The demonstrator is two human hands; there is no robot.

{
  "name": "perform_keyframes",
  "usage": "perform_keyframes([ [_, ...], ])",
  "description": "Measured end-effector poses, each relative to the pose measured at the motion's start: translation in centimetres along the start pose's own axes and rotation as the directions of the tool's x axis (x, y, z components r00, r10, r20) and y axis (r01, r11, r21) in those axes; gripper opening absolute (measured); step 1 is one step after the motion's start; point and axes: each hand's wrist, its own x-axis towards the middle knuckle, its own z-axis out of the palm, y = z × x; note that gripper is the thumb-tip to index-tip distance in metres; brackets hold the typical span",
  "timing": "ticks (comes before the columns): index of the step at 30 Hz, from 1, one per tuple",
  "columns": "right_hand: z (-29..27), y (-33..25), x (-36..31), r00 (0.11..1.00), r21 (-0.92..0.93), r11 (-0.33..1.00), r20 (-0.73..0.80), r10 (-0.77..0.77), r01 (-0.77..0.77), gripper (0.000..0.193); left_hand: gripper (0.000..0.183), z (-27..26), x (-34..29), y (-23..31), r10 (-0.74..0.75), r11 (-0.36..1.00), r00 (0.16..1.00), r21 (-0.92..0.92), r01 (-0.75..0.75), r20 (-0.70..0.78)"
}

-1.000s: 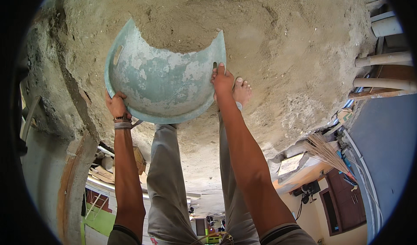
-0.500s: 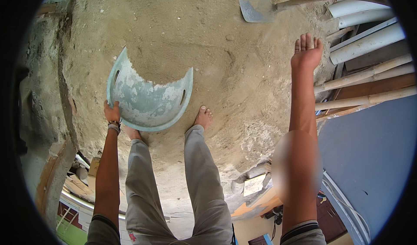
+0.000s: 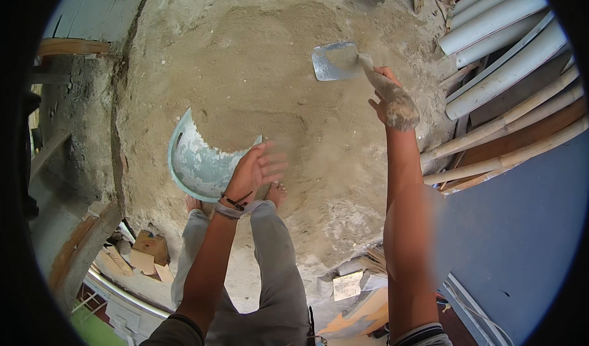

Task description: The person scoops sand into a pan using a shovel, carries the pan across a construction site, and dumps the sand. The person then returns to the original pile and repeats the process.

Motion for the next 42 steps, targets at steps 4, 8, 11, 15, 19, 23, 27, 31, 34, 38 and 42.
perform_keyframes([
  [4, 3.4, 8.5, -4.2, 0.925, 0.472, 0.796, 0.185, 0.332, -0.380, 0.028, 0.059, 6.9, -4.2, 1.6, -0.358, 0.921, 0.908, -0.079, 0.382, 0.218],
  [8, 9.0, 15.3, -7.5, 0.946, 0.403, 0.865, 0.009, 0.323, -0.299, 0.025, 0.055, 4.5, -5.5, 3.5, -0.533, 0.773, 0.844, 0.434, 0.462, 0.051],
  [11, 12.6, 17.5, -6.2, 0.948, 0.428, 0.871, -0.089, 0.306, -0.241, 0.028, 0.052, -0.4, -5.5, 5.2, -0.283, 0.444, 0.959, 0.888, 0.119, 0.013],
  [15, 14.4, 20.9, 0.2, 0.882, 0.366, 0.920, -0.376, 0.286, -0.142, 0.031, 0.035, -6.3, -6.5, 8.1, -0.083, -0.135, 0.996, 0.991, 0.006, -0.018],
  [19, 14.2, 24.9, 3.9, 0.810, 0.484, 0.864, -0.446, 0.380, -0.138, 0.026, 0.023, -10.9, -6.8, 11.7, -0.039, -0.341, 0.997, 0.936, -0.082, 0.073],
  [23, 18.3, 29.7, 1.2, 0.819, 0.692, 0.712, -0.337, 0.465, -0.119, 0.025, 0.018, -14.8, -9.2, 14.6, -0.049, -0.424, 0.993, 0.898, -0.121, 0.110],
  [27, 26.8, 32.7, -3.1, 0.733, 0.575, 0.772, -0.397, 0.553, -0.271, 0.024, 0.019, -19.1, -15.0, 18.5, -0.165, -0.441, 0.986, 0.896, -0.042, -0.036],
  [31, 34.0, 32.3, -7.5, 0.710, 0.456, 0.840, -0.484, 0.512, -0.294, 0.026, 0.026, -21.7, -20.5, 20.5, -0.227, -0.432, 0.950, 0.897, 0.098, -0.213],
  [34, 37.3, 31.9, -11.9, 0.675, 0.428, 0.821, -0.479, 0.561, -0.378, 0.029, 0.030, -24.0, -24.7, 21.3, -0.277, -0.438, 0.904, 0.880, 0.182, -0.325],
  [38, 41.4, 33.3, -19.6, 0.669, 0.539, 0.729, -0.358, 0.651, -0.421, 0.026, 0.025, -27.4, -31.8, 21.9, -0.140, -0.471, 0.921, 0.843, 0.261, -0.363],
  [42, 41.9, 34.6, -26.9, 0.688, 0.693, 0.523, -0.054, 0.724, -0.496, 0.025, 0.023, -28.2, -38.8, 20.7, -0.007, -0.588, 0.944, 0.765, 0.264, -0.331],
])
